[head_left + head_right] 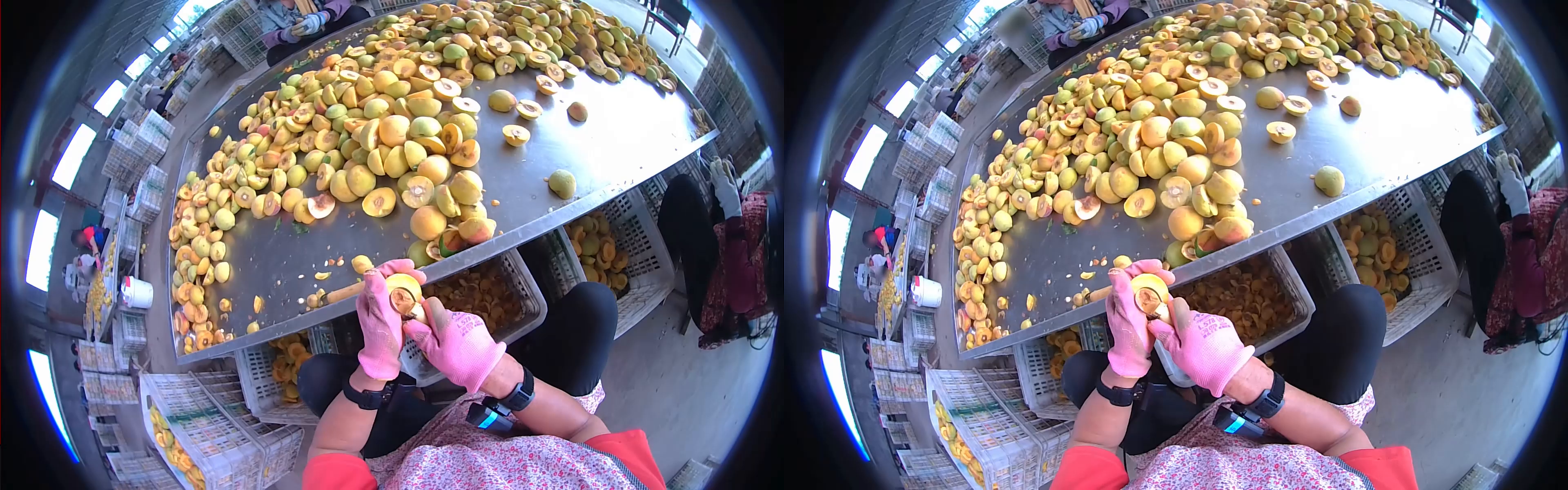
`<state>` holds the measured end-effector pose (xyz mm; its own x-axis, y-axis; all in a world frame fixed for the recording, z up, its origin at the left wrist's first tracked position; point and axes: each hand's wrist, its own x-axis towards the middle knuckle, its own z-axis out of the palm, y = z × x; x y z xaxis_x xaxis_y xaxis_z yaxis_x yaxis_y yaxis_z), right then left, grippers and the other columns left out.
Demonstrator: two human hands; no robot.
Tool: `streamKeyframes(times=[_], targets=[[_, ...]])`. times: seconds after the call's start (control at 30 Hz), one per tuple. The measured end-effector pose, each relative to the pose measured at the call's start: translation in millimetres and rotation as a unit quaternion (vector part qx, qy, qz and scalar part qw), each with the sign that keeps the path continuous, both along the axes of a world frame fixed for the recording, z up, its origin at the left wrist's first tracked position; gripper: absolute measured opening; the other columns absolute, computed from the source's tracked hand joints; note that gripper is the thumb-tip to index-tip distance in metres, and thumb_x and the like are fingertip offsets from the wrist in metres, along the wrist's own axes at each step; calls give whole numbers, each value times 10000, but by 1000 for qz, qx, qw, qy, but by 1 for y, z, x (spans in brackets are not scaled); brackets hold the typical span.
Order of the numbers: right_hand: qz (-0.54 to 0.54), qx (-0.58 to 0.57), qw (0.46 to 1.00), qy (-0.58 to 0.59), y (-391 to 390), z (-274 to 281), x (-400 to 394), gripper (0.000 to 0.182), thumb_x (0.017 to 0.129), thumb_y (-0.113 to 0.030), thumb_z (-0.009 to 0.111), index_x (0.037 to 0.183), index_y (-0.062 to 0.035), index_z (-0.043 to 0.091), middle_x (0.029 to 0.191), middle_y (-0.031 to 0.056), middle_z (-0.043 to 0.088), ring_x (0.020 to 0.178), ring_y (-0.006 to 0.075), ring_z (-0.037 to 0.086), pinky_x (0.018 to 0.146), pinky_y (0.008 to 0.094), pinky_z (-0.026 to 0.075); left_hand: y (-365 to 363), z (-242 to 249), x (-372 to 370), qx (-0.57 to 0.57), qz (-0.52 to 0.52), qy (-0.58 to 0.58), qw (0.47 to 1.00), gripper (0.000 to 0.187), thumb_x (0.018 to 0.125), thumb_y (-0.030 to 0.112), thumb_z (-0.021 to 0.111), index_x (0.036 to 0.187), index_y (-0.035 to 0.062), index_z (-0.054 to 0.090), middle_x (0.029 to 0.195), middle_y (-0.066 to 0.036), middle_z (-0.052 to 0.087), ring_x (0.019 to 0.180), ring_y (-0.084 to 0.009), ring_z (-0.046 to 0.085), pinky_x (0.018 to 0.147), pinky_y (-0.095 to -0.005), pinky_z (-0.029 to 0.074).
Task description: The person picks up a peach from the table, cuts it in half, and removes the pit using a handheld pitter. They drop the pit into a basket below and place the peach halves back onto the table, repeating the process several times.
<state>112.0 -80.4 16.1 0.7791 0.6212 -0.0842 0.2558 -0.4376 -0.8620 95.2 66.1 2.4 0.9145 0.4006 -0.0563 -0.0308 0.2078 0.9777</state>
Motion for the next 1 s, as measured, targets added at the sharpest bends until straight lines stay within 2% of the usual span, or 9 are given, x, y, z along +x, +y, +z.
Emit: streamKeyframes(times=[0.23, 0.3, 0.4, 0.57, 0.63, 0.7, 0.77, 0.8, 1.0], targets=[[11, -10, 999, -43, 4, -1, 3, 391, 1048, -420, 526, 1018, -33, 479, 755, 224, 661, 734, 448, 667, 614, 535, 505, 2, 1, -4, 25, 8, -11, 1000, 618, 1085, 545, 390, 1198, -22, 612, 1028, -130, 703, 934, -175, 678, 857, -292, 555], [23, -26, 998, -45, 3, 0, 5, 398, 1047, -424, 526, 1013, -31, 478, 745, 222, 659, 731, 447, 667, 610, 535, 505, 2, 1, -4, 77, 17, 22, 997, 757, 1045, 667, 337, 1148, -19, 640, 932, -120, 716, 859, -173, 693, 788, -274, 564], [39, -32, 998, -42, -4, 0, 6, 408, 1049, -428, 524, 1004, -24, 478, 730, 223, 654, 727, 452, 664, 614, 538, 505, 10, -2, -6, 120, -28, 35, 992, 738, 1054, 649, 340, 1136, -17, 646, 911, -116, 710, 828, -164, 694, 761, -270, 569], [41, 16, 994, 103, -13, 5, 2, 359, 1051, -379, 556, 1029, -22, 524, 765, 221, 662, 780, 444, 676, 653, 472, 505, 13, -5, -5, 172, -72, 21, 982, 697, 1075, 604, 329, 1151, -19, 634, 905, -122, 711, 834, -179, 700, 756, -282, 576], [32, 38, 989, 142, -15, 0, 4, 327, 1058, -336, 551, 1052, -9, 566, 817, 175, 668, 752, 259, 649, 707, 396, 506, 2, -1, -3, 58, -28, 10, 998, 670, 1079, 591, 333, 1182, -13, 605, 926, -128, 717, 863, -189, 700, 791, -296, 578], [-8, 99, 985, 141, -13, -9, 5, 308, 1068, -306, 534, 1067, -1, 577, 806, 39, 623, 758, 143, 562, 699, 355, 495, -9, -9, -3, 107, -4, -84, 991, 589, 1081, 547, 392, 1224, 1, 563, 1110, -132, 696, 1006, -179, 668, 913, -311, 543], [0, 188, 955, 230, -11, -20, 6, 325, 1090, -365, 487, 1095, -51, 571, 763, -48, 528, 631, 45, 459, 544, 227, 373, -19, -15, -1, 157, 28, -134, 978, 399, 1100, 364, 425, 1249, 16, 550, 1153, -104, 651, 981, -164, 632, 892, -300, 516], [-1, 211, 934, 288, -9, -23, 5, 324, 1088, -381, 490, 1115, -67, 564, 756, -60, 517, 592, 28, 443, 511, 205, 339, -21, -14, -4, 116, 26, -105, 987, 324, 1097, 281, 422, 1258, 29, 546, 1126, -97, 650, 956, -166, 622, 897, -309, 506], [24, 207, 917, 340, -9, -11, -3, 416, 1042, -487, 545, 1016, -72, 561, 693, -36, 507, 506, 54, 416, 446, 218, 315, -8, -15, -5, 76, -15, -75, 994, 533, 1107, 461, 349, 1035, 20, 640, 942, -70, 664, 873, -146, 626, 816, -300, 515]])
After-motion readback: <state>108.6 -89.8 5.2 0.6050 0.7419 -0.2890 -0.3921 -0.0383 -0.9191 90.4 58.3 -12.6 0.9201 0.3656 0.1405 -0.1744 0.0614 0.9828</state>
